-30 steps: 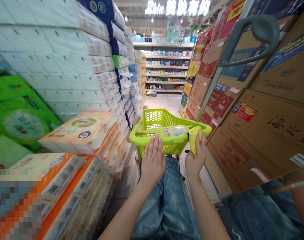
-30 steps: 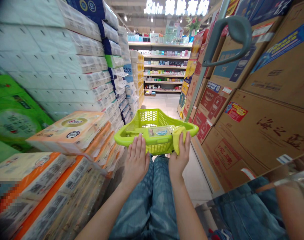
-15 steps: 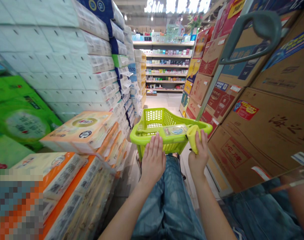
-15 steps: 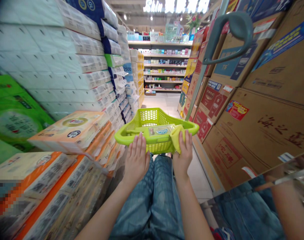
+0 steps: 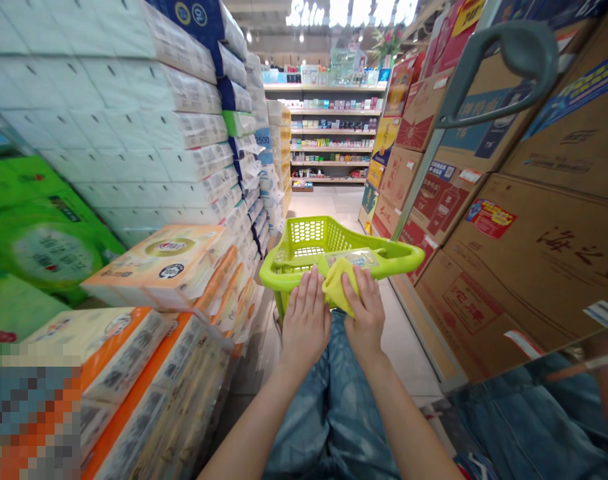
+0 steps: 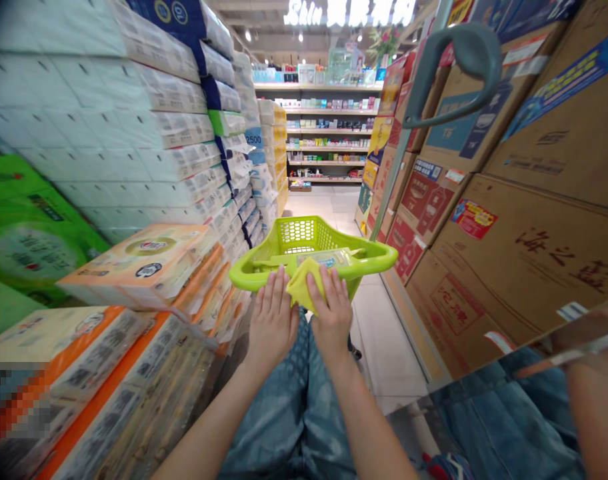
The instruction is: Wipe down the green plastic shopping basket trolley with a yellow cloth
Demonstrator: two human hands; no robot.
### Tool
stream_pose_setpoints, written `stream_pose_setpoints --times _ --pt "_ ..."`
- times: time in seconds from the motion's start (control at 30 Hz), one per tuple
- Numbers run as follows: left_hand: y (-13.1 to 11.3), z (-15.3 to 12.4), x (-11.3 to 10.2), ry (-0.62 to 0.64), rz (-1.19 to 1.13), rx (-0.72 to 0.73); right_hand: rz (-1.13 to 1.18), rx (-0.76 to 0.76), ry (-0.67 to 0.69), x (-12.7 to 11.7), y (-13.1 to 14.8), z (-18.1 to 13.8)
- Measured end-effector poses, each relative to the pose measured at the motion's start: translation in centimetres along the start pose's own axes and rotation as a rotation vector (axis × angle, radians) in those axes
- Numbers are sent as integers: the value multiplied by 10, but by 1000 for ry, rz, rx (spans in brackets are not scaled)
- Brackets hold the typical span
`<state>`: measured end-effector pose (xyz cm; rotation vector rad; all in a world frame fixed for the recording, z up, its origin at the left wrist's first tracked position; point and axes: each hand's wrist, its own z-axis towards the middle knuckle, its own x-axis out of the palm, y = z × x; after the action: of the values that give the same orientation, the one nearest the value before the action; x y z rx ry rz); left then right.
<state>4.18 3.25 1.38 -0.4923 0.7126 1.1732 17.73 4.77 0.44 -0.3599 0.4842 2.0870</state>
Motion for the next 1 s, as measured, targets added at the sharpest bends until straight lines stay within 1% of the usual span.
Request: stream_pose_setpoints --times 0.07,0.13,0.2,0.23,0.3,0.37,0.47,0.53,0.6,0.63,0.7,0.8,0.93,1.0 --pt "0 0 0 -1 4 0 -15 36 -34 -6 -24 -1" --pt "-2 0 0 -12 3 1 -5 112 -92 -13 -48 -1" --pt "-3 0 1 -26 0 0 15 204 -161 -17 -62 0" --pt "-3 0 1 -31 -2 -2 23 252 -184 -18 -65 1" --pt "-4 0 1 -39 -7 -8 36 321 -194 -17 -59 2" --pt "-4 1 1 -42 -11 -13 45 318 -160 -11 -41 3" --pt "-4 1 1 -40 -14 -17 51 201 -90 0 -5 2" --pt "-3 1 1 -37 -15 -15 45 121 -49 5 13 1" --pt "-3 0 2 -30 -20 -13 37 76 -19 7 21 1" --pt "-3 0 2 -28 -24 -12 31 62 -8 6 20 1" --pt "-3 0 2 -28 -28 -14 22 37 5 2 11 1" --pt "-3 0 1 -37 -31 -14 12 42 -15 -8 -20 0" --pt "-4 2 0 -38 -27 -11 32 219 -140 -20 -63 0" --pt "-5 2 0 -45 -22 -18 48 306 -176 -23 -70 1"
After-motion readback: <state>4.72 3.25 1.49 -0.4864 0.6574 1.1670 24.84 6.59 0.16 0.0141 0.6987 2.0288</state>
